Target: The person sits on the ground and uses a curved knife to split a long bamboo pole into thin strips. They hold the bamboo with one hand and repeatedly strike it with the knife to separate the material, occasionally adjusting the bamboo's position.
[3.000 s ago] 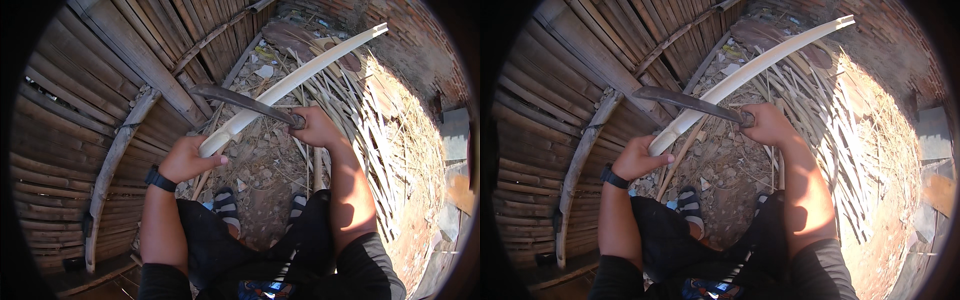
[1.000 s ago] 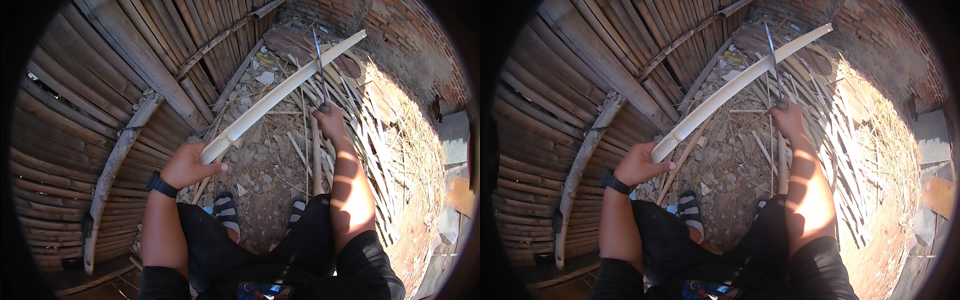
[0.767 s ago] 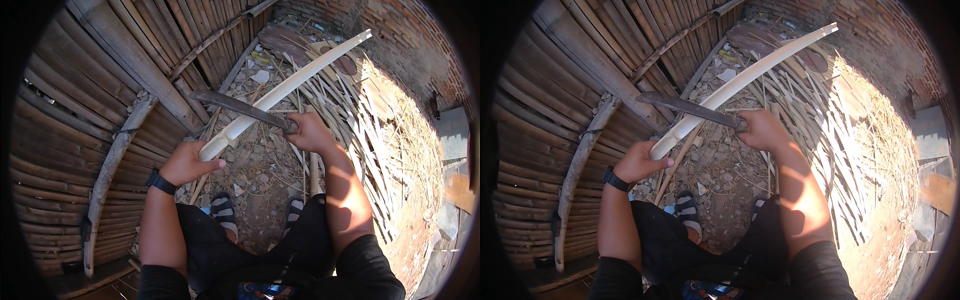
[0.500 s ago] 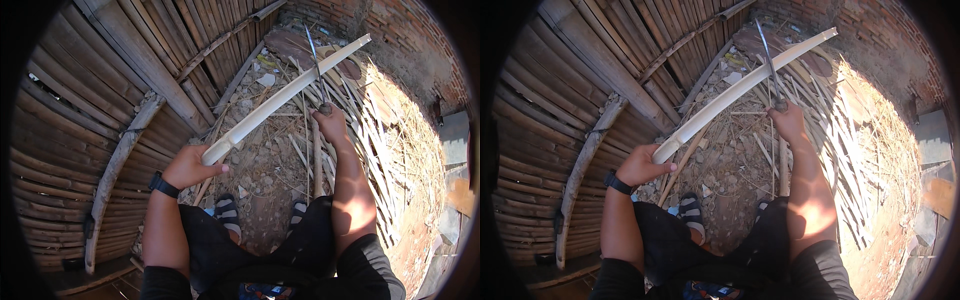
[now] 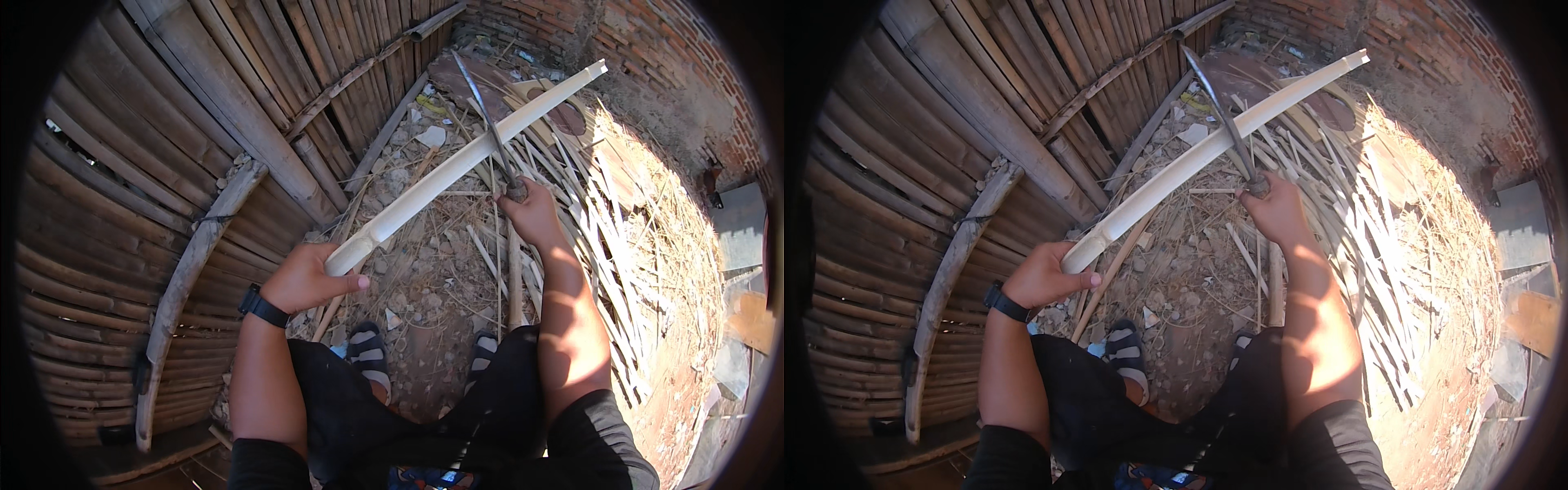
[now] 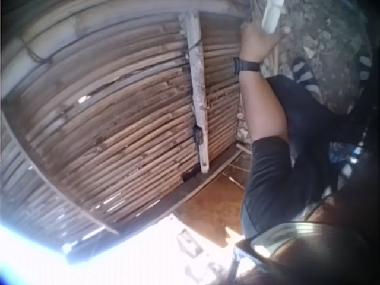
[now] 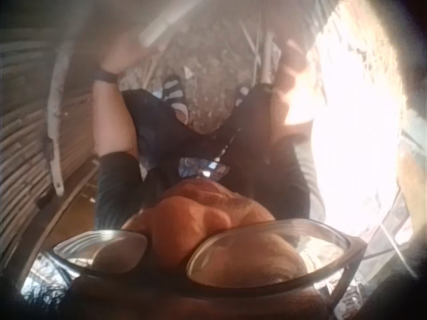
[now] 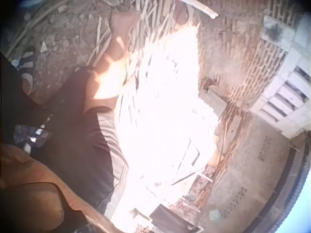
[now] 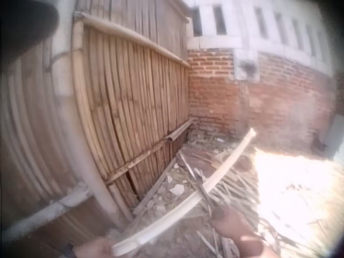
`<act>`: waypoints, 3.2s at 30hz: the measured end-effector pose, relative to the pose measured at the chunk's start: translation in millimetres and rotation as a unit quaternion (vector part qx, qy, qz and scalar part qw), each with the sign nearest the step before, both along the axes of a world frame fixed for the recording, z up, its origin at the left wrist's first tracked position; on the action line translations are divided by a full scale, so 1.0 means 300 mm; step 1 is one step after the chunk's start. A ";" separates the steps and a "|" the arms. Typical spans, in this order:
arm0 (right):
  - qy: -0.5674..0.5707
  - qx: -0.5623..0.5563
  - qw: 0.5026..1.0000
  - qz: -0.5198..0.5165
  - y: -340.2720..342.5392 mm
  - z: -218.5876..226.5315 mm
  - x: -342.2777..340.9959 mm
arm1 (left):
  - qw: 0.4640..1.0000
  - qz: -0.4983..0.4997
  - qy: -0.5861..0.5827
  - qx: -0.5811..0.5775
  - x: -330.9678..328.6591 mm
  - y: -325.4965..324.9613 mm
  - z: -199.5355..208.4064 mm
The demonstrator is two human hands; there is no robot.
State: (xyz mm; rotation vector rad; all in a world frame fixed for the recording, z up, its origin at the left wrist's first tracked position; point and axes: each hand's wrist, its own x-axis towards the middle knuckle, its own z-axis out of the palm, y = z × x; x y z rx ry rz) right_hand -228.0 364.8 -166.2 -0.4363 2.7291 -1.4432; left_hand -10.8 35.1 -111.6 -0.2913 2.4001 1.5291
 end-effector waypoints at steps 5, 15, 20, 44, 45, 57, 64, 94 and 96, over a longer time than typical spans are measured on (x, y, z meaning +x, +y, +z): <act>0.239 0.207 0.920 0.230 -0.102 0.096 0.124 | 0.999 -0.030 0.044 0.009 0.009 -0.002 -0.027; 0.081 0.036 0.990 0.114 -0.058 0.010 0.058 | 0.999 0.002 0.038 -0.021 0.003 -0.003 -0.007; 0.177 0.148 0.952 0.200 -0.092 0.049 0.077 | 0.996 0.007 0.058 -0.061 0.020 -0.004 0.000; 0.164 0.215 0.934 0.232 -0.108 0.078 0.120 | 0.957 0.012 0.127 -0.260 -0.012 -0.003 -0.003; 0.198 0.248 0.912 0.261 -0.114 0.082 0.126 | 0.959 0.011 0.127 -0.253 -0.011 0.000 -0.004; 0.121 0.171 0.943 0.257 -0.119 0.070 0.141 | 0.967 0.015 0.159 -0.199 -0.024 -0.003 -0.057; 0.011 0.108 0.975 0.191 -0.085 0.053 0.079 | 0.983 0.041 0.086 -0.156 0.013 0.011 0.006; -0.014 0.019 0.999 0.047 -0.032 0.028 0.012 | 0.991 0.019 0.041 -0.124 0.004 0.012 0.026; -0.014 0.007 0.999 0.033 -0.023 0.018 0.012 | 0.991 0.017 0.034 -0.125 -0.003 0.014 0.031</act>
